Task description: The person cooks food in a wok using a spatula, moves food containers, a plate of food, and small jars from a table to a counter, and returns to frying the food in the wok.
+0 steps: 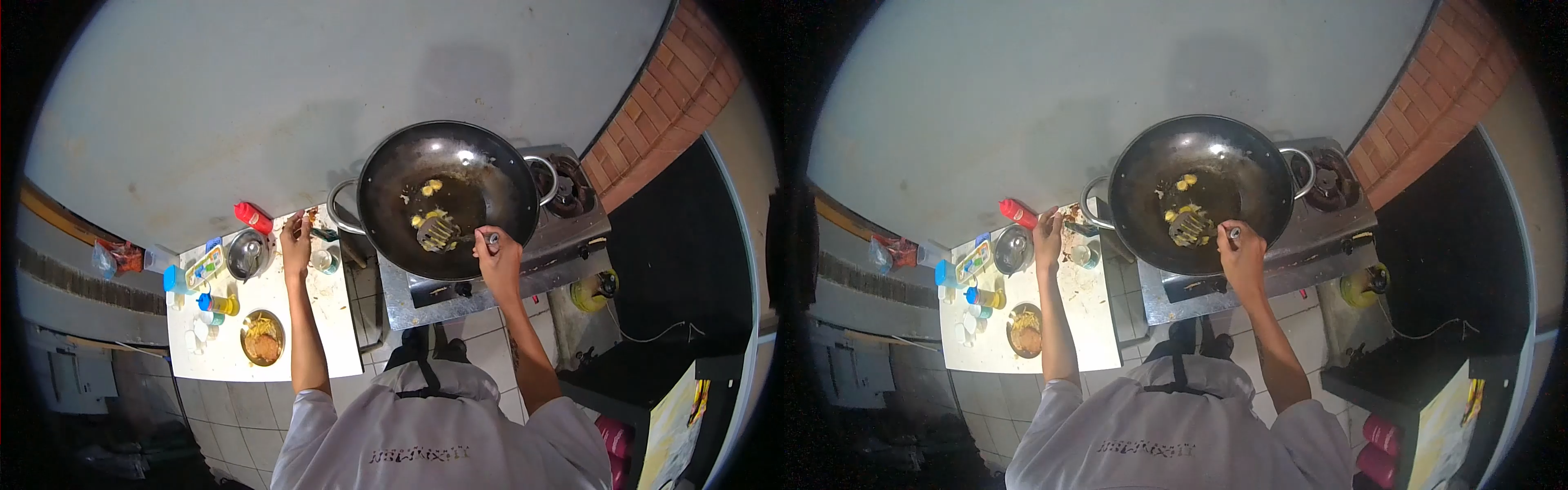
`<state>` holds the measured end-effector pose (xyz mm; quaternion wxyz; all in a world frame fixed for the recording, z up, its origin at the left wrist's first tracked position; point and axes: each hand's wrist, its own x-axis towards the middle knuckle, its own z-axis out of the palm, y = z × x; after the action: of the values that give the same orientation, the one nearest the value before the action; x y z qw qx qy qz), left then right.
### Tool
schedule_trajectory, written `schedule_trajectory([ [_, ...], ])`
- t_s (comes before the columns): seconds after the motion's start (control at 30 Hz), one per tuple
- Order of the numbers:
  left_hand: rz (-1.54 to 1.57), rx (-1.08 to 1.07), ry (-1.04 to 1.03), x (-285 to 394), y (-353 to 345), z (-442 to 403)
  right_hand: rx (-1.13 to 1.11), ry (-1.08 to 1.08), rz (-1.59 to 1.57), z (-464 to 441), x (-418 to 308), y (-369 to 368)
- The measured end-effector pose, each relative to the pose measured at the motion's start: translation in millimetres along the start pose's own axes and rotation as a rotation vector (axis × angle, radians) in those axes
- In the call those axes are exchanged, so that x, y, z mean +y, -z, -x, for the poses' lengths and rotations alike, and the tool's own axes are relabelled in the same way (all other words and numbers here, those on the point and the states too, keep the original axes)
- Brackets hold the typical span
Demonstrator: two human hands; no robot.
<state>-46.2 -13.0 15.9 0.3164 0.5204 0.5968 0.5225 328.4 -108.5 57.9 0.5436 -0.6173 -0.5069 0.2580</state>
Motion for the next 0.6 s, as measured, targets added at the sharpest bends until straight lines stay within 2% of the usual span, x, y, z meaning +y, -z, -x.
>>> schedule_trajectory([
  [0.13,-0.017,-0.005,0.014,6,2,-2,0.013,0.074,0.035,7,-11,17],
  [0.2,-0.027,-0.015,0.009,10,3,-3,-0.010,0.042,0.068,13,-16,25],
  [0.27,-0.023,-0.074,0.115,14,3,-6,-0.029,0.122,0.107,17,-15,26],
  [0.4,-0.036,-0.032,0.041,7,-6,-9,-0.013,0.101,0.066,19,-6,14],
  [0.5,-0.030,-0.049,0.034,4,-10,-13,0.003,0.171,0.142,17,-3,5],
  [0.57,-0.021,-0.054,0.018,2,-12,-17,0.017,0.344,0.208,12,-3,3],
  [0.6,-0.003,-0.069,0.017,0,-12,-20,0.024,0.343,0.208,12,-3,4],
])
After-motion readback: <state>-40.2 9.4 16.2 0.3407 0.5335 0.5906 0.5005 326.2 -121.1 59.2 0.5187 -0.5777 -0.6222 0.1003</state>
